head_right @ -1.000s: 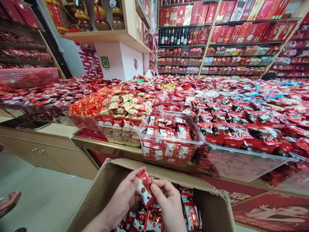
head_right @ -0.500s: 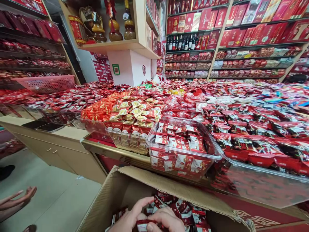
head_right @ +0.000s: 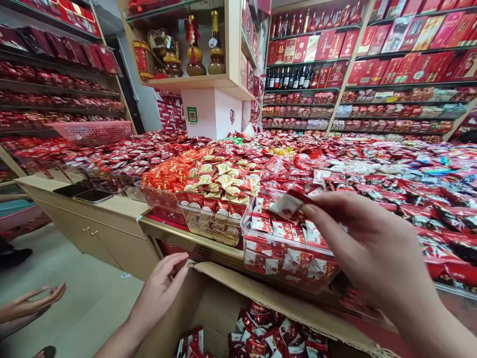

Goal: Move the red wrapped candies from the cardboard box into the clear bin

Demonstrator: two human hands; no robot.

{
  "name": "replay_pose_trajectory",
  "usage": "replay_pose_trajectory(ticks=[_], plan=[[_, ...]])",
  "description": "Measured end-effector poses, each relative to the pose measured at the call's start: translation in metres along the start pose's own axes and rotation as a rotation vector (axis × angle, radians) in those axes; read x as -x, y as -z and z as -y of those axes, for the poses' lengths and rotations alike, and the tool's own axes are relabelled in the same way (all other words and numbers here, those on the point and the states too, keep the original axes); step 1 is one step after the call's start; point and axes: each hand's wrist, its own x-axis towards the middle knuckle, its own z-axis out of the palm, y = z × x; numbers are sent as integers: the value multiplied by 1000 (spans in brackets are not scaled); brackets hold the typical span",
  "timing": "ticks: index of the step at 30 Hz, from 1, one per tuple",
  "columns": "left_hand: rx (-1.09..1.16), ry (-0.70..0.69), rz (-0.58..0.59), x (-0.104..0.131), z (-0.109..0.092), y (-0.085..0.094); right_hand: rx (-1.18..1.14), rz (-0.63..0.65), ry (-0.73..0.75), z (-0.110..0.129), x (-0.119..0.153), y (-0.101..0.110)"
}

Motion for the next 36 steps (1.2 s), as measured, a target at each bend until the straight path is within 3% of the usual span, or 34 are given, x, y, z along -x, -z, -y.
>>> replay_pose_trajectory(ticks=[2, 5, 12, 19, 24, 31, 36], plan=[[34, 95, 102, -1, 6, -6, 18, 78, -5, 2, -24, -11], [110, 202, 207, 2, 7, -10, -20, 367, -5, -3, -45, -32], [186, 226, 180, 4, 2, -7, -63, 769, -53, -21, -56, -55], [224, 229, 180, 5, 3, -9, -102, 938, -147, -32, -53, -68], [217, 263, 189, 5, 2, -10, -67, 932, -121, -40, -55, -71], [229, 260, 183, 4, 3, -11, -275, 1003, -274, -37, -63, -63], [239, 259, 178, 4, 6, -12, -282, 1000, -306, -39, -65, -64]])
